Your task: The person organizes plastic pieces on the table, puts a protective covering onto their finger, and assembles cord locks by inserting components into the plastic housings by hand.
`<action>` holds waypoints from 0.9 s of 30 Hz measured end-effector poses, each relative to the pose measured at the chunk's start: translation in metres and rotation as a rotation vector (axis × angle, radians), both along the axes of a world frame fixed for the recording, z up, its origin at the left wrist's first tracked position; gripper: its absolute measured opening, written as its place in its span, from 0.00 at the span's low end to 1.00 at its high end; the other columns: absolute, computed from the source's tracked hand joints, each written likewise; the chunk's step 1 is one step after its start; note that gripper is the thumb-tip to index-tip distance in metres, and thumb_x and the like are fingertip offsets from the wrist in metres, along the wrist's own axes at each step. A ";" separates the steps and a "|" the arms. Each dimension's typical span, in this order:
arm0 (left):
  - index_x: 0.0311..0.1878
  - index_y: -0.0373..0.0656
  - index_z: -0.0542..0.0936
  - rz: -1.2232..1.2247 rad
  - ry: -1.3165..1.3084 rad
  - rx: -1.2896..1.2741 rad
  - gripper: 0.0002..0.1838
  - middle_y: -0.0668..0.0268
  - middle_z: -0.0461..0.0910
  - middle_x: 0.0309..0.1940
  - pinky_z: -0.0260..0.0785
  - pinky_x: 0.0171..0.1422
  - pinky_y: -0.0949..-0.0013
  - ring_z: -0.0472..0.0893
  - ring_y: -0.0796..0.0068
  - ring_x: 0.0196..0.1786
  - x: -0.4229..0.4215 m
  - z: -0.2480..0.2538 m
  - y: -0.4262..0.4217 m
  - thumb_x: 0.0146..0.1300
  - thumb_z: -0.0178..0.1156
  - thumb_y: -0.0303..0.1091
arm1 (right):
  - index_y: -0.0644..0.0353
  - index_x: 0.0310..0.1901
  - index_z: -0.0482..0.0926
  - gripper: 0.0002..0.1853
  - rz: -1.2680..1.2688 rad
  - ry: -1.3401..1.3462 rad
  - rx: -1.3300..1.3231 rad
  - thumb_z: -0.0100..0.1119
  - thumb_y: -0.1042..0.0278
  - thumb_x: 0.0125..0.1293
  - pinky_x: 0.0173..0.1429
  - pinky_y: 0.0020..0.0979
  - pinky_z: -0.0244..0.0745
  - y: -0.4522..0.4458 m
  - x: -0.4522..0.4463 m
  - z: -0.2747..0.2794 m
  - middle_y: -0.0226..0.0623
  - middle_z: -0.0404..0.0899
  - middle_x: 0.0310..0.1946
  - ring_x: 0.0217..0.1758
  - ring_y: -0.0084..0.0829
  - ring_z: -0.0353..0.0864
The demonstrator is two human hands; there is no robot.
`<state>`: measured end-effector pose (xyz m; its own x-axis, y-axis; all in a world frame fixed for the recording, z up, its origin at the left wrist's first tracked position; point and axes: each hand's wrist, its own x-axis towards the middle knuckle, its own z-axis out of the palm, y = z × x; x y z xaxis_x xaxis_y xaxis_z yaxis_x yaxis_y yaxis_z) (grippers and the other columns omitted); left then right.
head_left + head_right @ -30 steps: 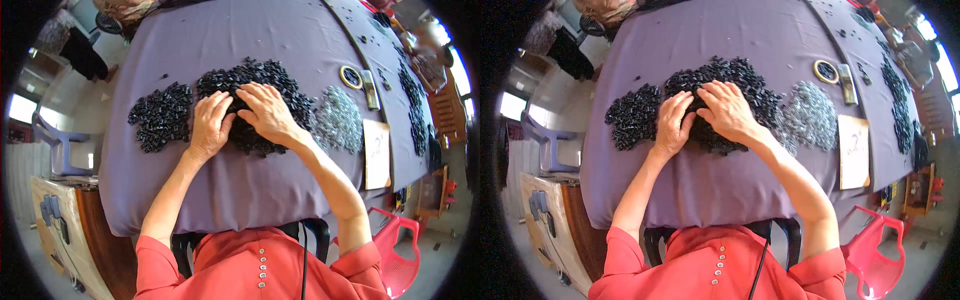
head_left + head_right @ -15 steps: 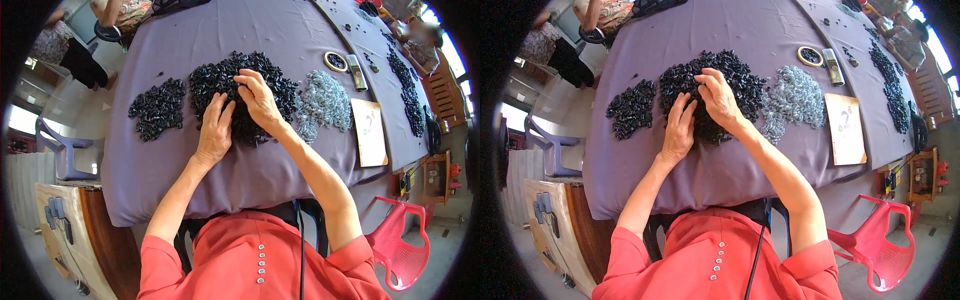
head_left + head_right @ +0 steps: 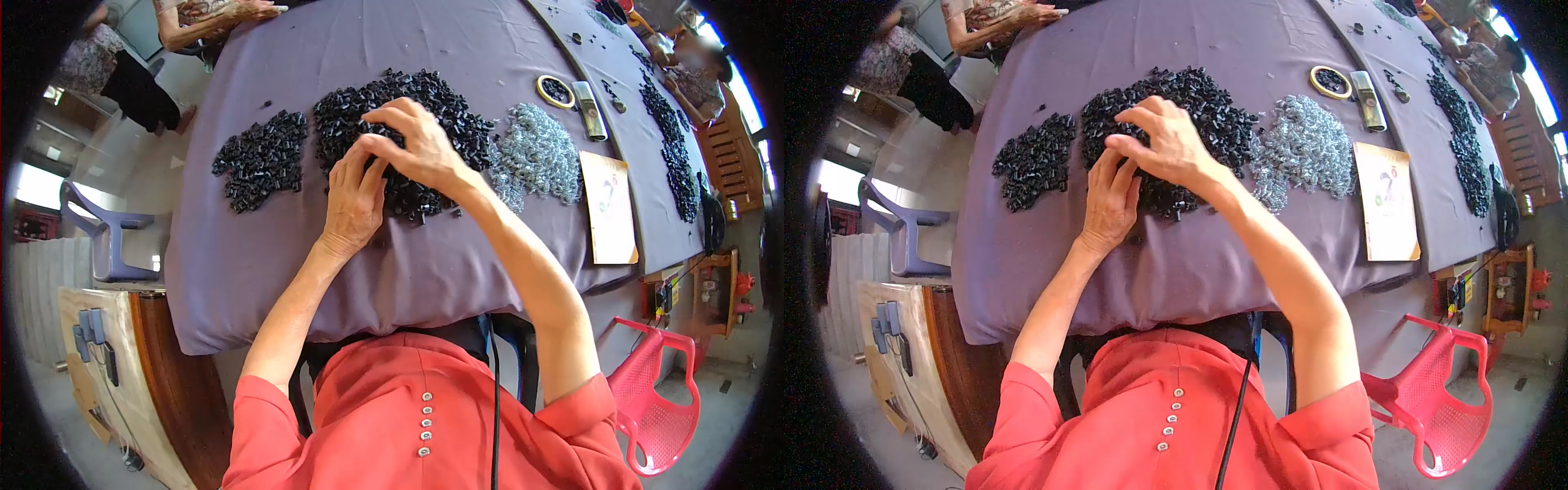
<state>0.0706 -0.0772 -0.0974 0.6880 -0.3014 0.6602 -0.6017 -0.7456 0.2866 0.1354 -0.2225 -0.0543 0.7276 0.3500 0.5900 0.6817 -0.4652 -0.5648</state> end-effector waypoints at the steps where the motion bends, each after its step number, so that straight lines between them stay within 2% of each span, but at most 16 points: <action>1: 0.53 0.37 0.71 -0.005 0.004 -0.006 0.19 0.52 0.67 0.56 0.57 0.63 0.54 0.66 0.51 0.61 0.000 -0.001 0.001 0.56 0.54 0.24 | 0.58 0.41 0.80 0.17 0.031 -0.078 0.015 0.63 0.56 0.54 0.52 0.40 0.69 -0.009 -0.001 0.002 0.42 0.76 0.40 0.47 0.43 0.74; 3: 0.52 0.38 0.72 0.020 -0.010 0.010 0.17 0.54 0.68 0.55 0.58 0.63 0.56 0.66 0.53 0.61 0.000 -0.002 0.003 0.57 0.54 0.25 | 0.59 0.41 0.79 0.13 -0.119 -0.113 -0.017 0.64 0.66 0.53 0.47 0.36 0.72 -0.039 -0.010 0.011 0.41 0.76 0.38 0.42 0.40 0.76; 4: 0.52 0.39 0.73 0.025 -0.003 0.002 0.17 0.55 0.69 0.56 0.57 0.64 0.57 0.66 0.55 0.62 0.000 -0.001 0.003 0.59 0.54 0.26 | 0.60 0.41 0.79 0.12 -0.169 0.117 0.047 0.63 0.69 0.54 0.42 0.30 0.73 -0.057 -0.022 0.021 0.39 0.77 0.37 0.36 0.34 0.77; 5: 0.53 0.39 0.73 0.026 0.005 -0.008 0.16 0.57 0.69 0.56 0.57 0.65 0.59 0.66 0.56 0.62 0.000 -0.001 0.003 0.60 0.54 0.27 | 0.61 0.41 0.78 0.11 -0.219 0.174 0.122 0.62 0.71 0.55 0.39 0.26 0.72 -0.078 -0.027 0.014 0.38 0.76 0.34 0.32 0.30 0.77; 6: 0.52 0.39 0.74 0.037 0.003 -0.022 0.15 0.58 0.70 0.55 0.58 0.65 0.60 0.67 0.58 0.62 0.000 -0.001 0.004 0.61 0.53 0.29 | 0.62 0.40 0.78 0.09 -0.246 0.247 0.164 0.60 0.72 0.56 0.39 0.25 0.71 -0.098 -0.037 0.011 0.37 0.76 0.31 0.31 0.28 0.76; 8: 0.51 0.39 0.74 0.028 0.013 -0.051 0.15 0.58 0.70 0.55 0.58 0.65 0.59 0.67 0.58 0.61 0.001 -0.002 0.004 0.61 0.53 0.29 | 0.62 0.34 0.77 0.04 -0.367 0.280 -0.041 0.59 0.74 0.56 0.34 0.27 0.69 -0.129 -0.063 0.008 0.35 0.75 0.29 0.27 0.27 0.73; 13: 0.50 0.39 0.75 0.012 0.000 -0.088 0.13 0.59 0.71 0.53 0.58 0.64 0.59 0.68 0.58 0.61 0.002 -0.003 0.007 0.61 0.54 0.30 | 0.61 0.31 0.77 0.04 -0.355 0.354 -0.229 0.59 0.73 0.54 0.35 0.33 0.69 -0.137 -0.118 -0.009 0.37 0.72 0.27 0.30 0.35 0.74; 14: 0.49 0.40 0.75 0.010 -0.026 -0.104 0.15 0.60 0.72 0.51 0.59 0.62 0.59 0.69 0.58 0.59 0.002 -0.002 0.007 0.57 0.56 0.26 | 0.60 0.31 0.77 0.04 -0.381 0.333 -0.242 0.59 0.72 0.53 0.38 0.35 0.69 -0.133 -0.123 -0.015 0.37 0.71 0.27 0.33 0.39 0.73; 17: 0.48 0.40 0.76 0.014 -0.037 -0.133 0.14 0.60 0.73 0.49 0.59 0.61 0.59 0.70 0.58 0.57 0.001 -0.001 0.010 0.56 0.57 0.26 | 0.58 0.30 0.77 0.03 -0.432 0.259 -0.267 0.59 0.72 0.53 0.40 0.36 0.68 -0.122 -0.125 -0.023 0.36 0.71 0.28 0.35 0.39 0.72; 20: 0.44 0.40 0.76 -0.017 -0.048 -0.164 0.12 0.61 0.74 0.44 0.62 0.56 0.61 0.72 0.59 0.50 -0.006 0.008 0.011 0.56 0.58 0.25 | 0.55 0.30 0.77 0.02 -0.402 0.173 -0.373 0.59 0.70 0.53 0.42 0.36 0.64 -0.122 -0.117 -0.024 0.34 0.70 0.29 0.36 0.38 0.70; 23: 0.40 0.40 0.76 -0.020 0.085 -0.143 0.08 0.60 0.74 0.38 0.65 0.49 0.62 0.73 0.60 0.43 -0.023 0.021 0.018 0.56 0.57 0.24 | 0.54 0.30 0.78 0.02 -0.347 0.149 -0.455 0.58 0.69 0.53 0.43 0.36 0.62 -0.123 -0.114 -0.016 0.33 0.70 0.29 0.36 0.36 0.69; 24: 0.37 0.40 0.76 -0.049 0.079 -0.150 0.05 0.61 0.73 0.33 0.65 0.44 0.63 0.72 0.60 0.38 -0.027 0.024 0.020 0.56 0.58 0.23 | 0.53 0.30 0.78 0.02 -0.328 0.150 -0.476 0.58 0.68 0.53 0.43 0.35 0.61 -0.123 -0.112 -0.014 0.32 0.70 0.29 0.37 0.36 0.69; 27: 0.35 0.40 0.76 -0.057 0.205 -0.115 0.04 0.62 0.73 0.32 0.65 0.43 0.63 0.72 0.61 0.37 -0.045 0.028 0.026 0.55 0.58 0.23 | 0.53 0.29 0.78 0.02 -0.300 0.158 -0.524 0.59 0.68 0.53 0.43 0.35 0.61 -0.121 -0.110 -0.009 0.31 0.70 0.29 0.37 0.35 0.69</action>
<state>0.0251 -0.0510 -0.0696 0.7953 -0.2748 0.5404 -0.5624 -0.6671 0.4885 0.0252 -0.3437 -0.0634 0.9036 0.3308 0.2723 0.4054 -0.8657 -0.2936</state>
